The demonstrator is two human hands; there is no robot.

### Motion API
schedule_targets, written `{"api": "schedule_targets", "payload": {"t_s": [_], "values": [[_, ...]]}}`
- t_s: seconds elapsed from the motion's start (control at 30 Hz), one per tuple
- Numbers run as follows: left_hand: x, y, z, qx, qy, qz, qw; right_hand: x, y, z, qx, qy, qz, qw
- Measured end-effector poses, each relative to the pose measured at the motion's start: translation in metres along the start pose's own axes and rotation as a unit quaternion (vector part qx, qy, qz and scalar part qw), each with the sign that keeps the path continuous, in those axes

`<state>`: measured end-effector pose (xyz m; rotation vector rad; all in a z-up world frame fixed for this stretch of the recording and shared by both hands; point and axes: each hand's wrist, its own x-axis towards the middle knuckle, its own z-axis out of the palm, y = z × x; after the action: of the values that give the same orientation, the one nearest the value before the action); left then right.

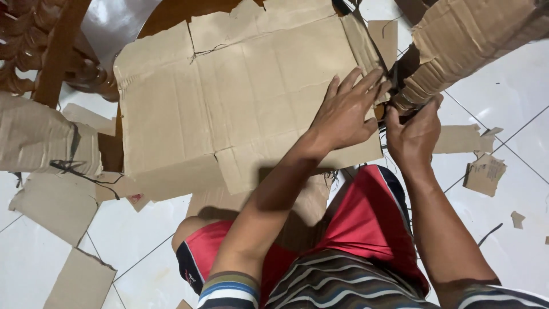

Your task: Wrapping wooden chair legs with cardboard and securing them with plastic ties for protection.

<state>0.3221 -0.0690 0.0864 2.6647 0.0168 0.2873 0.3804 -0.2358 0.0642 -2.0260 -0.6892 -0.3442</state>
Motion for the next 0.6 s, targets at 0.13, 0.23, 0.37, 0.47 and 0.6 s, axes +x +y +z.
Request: {"api": "schedule_targets", "payload": {"t_s": [0.13,0.23,0.37,0.47,0.6], "values": [[0.008,-0.007,0.001,-0.019,-0.012,0.005,1.000,0.002,-0.011,0.003,-0.040,0.008,0.054,0.998],[0.002,-0.003,0.001,-0.008,0.000,0.017,1.000,0.004,-0.021,-0.004,-0.036,-0.012,0.074,0.997],[-0.002,0.001,-0.004,-0.013,0.007,0.013,1.000,0.006,-0.035,-0.021,-0.010,-0.045,0.084,0.995],[-0.002,0.001,-0.007,-0.025,0.010,0.020,0.999,0.010,-0.037,-0.036,0.043,-0.093,0.056,0.993],[0.012,0.002,0.018,0.044,0.119,0.033,0.991,0.010,-0.022,-0.029,0.014,-0.083,0.025,0.996]]}}
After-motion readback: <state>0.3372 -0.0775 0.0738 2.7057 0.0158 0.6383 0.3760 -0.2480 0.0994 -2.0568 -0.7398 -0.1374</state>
